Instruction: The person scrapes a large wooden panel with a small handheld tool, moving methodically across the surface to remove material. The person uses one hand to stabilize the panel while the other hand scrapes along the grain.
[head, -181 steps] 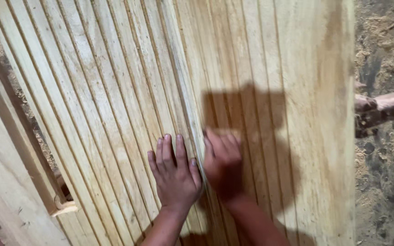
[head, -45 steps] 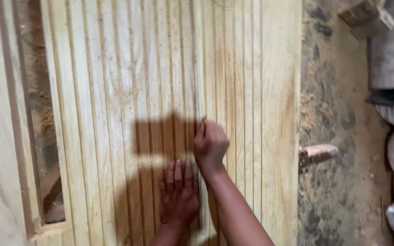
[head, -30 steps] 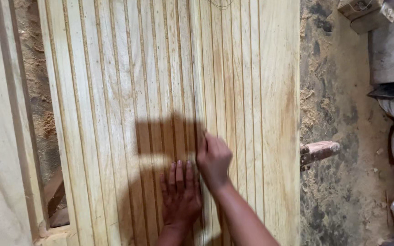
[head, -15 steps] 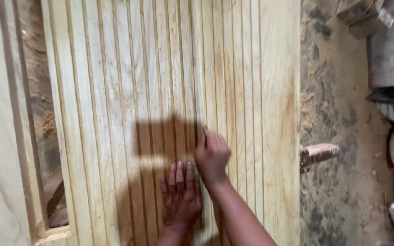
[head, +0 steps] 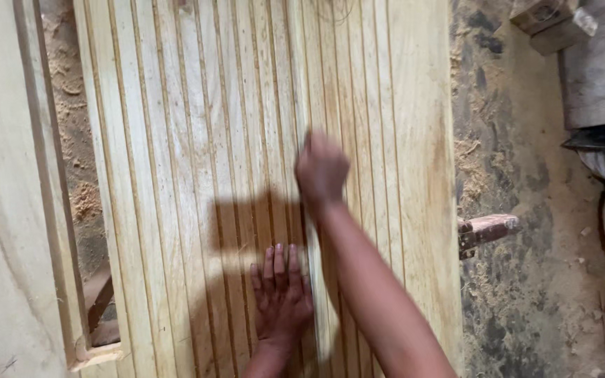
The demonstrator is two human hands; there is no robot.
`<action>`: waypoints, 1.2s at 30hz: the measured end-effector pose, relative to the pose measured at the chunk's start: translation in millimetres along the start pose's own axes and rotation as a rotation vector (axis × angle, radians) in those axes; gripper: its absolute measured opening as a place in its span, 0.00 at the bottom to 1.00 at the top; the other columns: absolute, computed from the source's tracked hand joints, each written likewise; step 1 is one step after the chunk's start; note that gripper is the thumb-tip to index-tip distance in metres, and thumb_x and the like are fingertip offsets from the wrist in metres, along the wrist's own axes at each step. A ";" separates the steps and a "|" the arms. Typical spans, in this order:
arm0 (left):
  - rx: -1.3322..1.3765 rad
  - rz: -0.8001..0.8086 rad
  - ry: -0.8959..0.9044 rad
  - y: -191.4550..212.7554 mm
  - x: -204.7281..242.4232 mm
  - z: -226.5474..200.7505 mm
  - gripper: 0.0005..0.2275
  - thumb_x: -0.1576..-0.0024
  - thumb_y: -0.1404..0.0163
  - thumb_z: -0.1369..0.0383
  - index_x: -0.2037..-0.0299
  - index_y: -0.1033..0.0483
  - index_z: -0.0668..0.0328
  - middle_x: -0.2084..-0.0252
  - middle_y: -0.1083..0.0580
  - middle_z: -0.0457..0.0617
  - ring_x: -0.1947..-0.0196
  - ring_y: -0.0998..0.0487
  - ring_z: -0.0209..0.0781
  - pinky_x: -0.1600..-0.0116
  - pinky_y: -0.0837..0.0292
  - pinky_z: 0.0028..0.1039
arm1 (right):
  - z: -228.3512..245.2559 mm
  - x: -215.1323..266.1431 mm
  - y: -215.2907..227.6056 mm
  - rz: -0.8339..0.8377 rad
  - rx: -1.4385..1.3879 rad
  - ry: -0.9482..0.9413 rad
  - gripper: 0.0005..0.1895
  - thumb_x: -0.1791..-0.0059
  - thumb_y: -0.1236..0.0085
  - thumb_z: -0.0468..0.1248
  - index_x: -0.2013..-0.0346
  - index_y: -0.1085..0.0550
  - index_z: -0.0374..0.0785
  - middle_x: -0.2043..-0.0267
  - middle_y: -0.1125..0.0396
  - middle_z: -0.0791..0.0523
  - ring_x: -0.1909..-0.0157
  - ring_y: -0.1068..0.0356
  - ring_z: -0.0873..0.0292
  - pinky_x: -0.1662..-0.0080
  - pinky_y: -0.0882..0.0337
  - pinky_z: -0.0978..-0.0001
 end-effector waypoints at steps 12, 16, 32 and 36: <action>0.199 0.041 0.024 4.8 3.9 3.4 0.27 0.38 0.59 0.61 0.28 0.43 0.62 0.27 0.43 0.59 0.25 0.48 0.53 0.24 0.61 0.50 | 25.3 196.4 105.5 -0.023 -0.028 -0.002 0.01 0.50 0.44 0.30 0.66 0.27 0.38 0.72 0.34 0.51 0.71 0.33 0.48 0.68 0.32 0.55; 0.235 0.042 0.031 4.4 1.6 5.2 0.27 0.38 0.59 0.61 0.28 0.42 0.63 0.26 0.43 0.58 0.24 0.48 0.53 0.23 0.62 0.50 | 3.8 113.4 50.0 -0.063 -0.022 -0.050 0.02 0.48 0.41 0.33 0.65 0.25 0.39 0.70 0.31 0.49 0.69 0.31 0.46 0.67 0.32 0.52; 0.224 0.147 0.033 -1.7 5.3 5.4 0.27 0.38 0.56 0.65 0.27 0.41 0.61 0.24 0.46 0.62 0.22 0.51 0.59 0.22 0.66 0.56 | 16.0 382.4 179.0 0.170 -0.183 -0.298 0.06 0.52 0.40 0.27 0.60 0.25 0.33 0.69 0.31 0.48 0.67 0.30 0.44 0.64 0.29 0.54; 0.171 0.137 -0.021 -2.1 10.3 6.3 0.28 0.37 0.54 0.64 0.25 0.45 0.59 0.23 0.49 0.61 0.21 0.54 0.58 0.21 0.69 0.56 | 13.9 401.5 177.1 0.107 -0.242 -0.300 0.05 0.51 0.41 0.26 0.60 0.25 0.32 0.68 0.31 0.48 0.65 0.32 0.43 0.62 0.31 0.53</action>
Point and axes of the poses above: each hand's wrist, its own x-axis away from the middle knuckle, its own y-axis out of the back of the hand, z = x × y, the point moved 4 cm from there along -x, towards the middle knuckle
